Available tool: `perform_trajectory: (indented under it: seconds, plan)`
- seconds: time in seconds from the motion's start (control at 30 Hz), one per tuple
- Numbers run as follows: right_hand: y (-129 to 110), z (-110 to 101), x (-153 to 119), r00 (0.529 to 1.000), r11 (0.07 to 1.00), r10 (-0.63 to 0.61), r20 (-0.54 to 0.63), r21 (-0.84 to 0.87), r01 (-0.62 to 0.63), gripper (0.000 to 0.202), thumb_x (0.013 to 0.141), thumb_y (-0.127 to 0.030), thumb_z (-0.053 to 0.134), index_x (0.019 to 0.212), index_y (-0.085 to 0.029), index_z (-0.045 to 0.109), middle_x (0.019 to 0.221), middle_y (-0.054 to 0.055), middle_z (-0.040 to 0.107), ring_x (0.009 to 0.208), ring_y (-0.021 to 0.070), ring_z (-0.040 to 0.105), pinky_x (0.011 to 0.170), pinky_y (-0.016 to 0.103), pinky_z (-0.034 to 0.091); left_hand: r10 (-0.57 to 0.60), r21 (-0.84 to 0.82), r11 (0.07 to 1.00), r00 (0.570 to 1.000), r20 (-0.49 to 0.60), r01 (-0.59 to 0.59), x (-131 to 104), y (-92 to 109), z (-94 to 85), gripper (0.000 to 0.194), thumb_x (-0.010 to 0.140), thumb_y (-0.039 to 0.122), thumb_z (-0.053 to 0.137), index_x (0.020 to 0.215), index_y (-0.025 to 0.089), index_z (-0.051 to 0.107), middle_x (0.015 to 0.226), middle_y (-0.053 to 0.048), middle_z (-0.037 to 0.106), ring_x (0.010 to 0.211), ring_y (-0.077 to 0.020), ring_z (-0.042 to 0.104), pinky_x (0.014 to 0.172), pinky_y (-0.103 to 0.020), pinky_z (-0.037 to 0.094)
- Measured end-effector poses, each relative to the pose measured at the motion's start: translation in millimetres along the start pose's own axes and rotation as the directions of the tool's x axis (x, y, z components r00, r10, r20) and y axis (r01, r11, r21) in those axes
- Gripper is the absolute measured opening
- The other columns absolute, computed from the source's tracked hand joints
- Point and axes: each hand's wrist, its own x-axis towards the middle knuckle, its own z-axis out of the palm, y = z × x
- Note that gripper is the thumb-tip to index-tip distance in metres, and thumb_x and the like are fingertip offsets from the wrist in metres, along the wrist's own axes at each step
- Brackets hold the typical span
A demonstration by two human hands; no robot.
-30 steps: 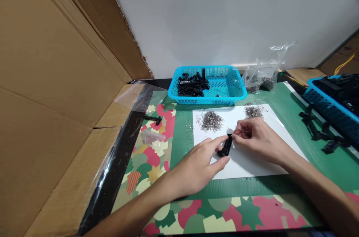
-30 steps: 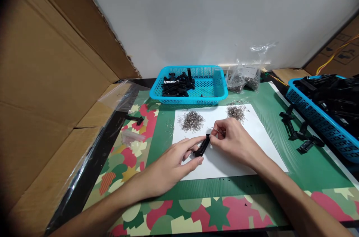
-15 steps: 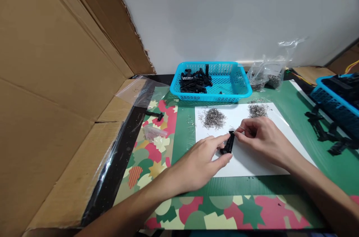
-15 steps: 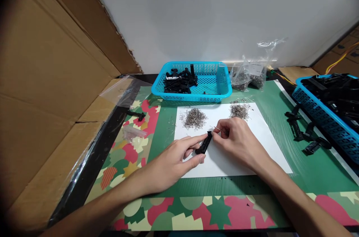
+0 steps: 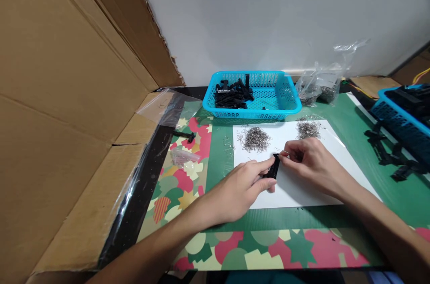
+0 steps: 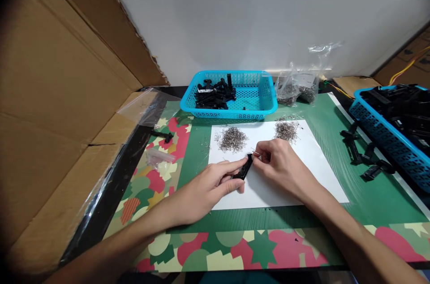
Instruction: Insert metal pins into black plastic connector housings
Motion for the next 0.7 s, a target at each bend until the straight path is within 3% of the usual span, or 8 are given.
perform_trajectory:
  seconds: [0.13,0.33,0.43,0.57,0.63,0.7]
  plan:
    - [1,-4,4,0.998,0.994,0.023,0.061,0.105,-0.029,0.03,0.09,-0.03,0.06,0.062,-0.019,0.059,0.057,-0.002,0.052,0.058,0.0131,0.042,0.056,0.03,0.029,-0.008,0.057,0.998,1.0,-0.001,0.008,-1,0,-0.7,0.021,0.105,0.025,0.05,0.107,0.019,0.071,0.095,-0.002,0.07,0.086,-0.0182,0.06,0.077,-0.028,0.043]
    - [10,-8,7,0.979,0.935,0.111,0.171,0.315,-0.161,0.031,0.089,-0.035,0.066,0.063,-0.017,0.063,0.059,-0.003,0.046,0.058,0.0116,0.035,0.053,0.028,0.026,-0.028,0.078,0.997,1.0,-0.01,0.028,-1,-3,-0.8,0.03,0.108,0.032,0.05,0.129,0.021,0.069,0.096,-0.001,0.07,0.089,-0.0182,0.058,0.083,-0.029,0.042]
    - [12,-11,8,0.977,0.941,0.097,0.189,0.303,-0.152,0.033,0.089,-0.038,0.068,0.063,-0.017,0.066,0.058,-0.004,0.043,0.058,0.0113,0.033,0.053,0.028,0.024,-0.054,0.069,0.996,0.998,0.01,0.053,0,-4,-2.5,0.039,0.108,0.034,0.051,0.142,0.021,0.064,0.097,-0.001,0.071,0.087,-0.0179,0.057,0.08,-0.028,0.043]
    - [13,-17,8,0.972,0.962,0.106,0.21,0.227,-0.154,0.031,0.09,-0.044,0.07,0.082,-0.016,0.081,0.058,-0.003,0.05,0.056,0.012,0.037,0.051,0.028,0.025,-0.087,0.072,0.994,0.996,0.016,0.085,-1,-5,-3.9,0.043,0.108,0.037,0.05,0.146,0.02,0.061,0.101,-0.002,0.072,0.09,-0.0186,0.059,0.08,-0.028,0.044]
    - [14,-18,7,0.981,0.969,0.113,0.157,0.203,-0.144,0.036,0.091,-0.049,0.071,0.082,-0.016,0.083,0.056,-0.002,0.05,0.054,0.0117,0.036,0.05,0.029,0.024,-0.082,0.069,0.994,0.997,0.01,0.081,0,-5,-3.8,0.043,0.109,0.038,0.048,0.146,0.02,0.061,0.101,-0.002,0.073,0.094,-0.0194,0.06,0.085,-0.029,0.045]
    - [14,-17,5,0.995,0.973,0.102,-0.004,0.21,-0.099,0.047,0.096,-0.056,0.066,0.078,-0.016,0.082,0.053,-0.002,0.046,0.052,0.0112,0.036,0.05,0.029,0.024,-0.067,0.071,0.995,0.998,0.005,0.067,0,-6,-3.3,0.041,0.11,0.039,0.046,0.141,0.019,0.063,0.099,-0.002,0.072,0.096,-0.0199,0.062,0.089,-0.031,0.045]
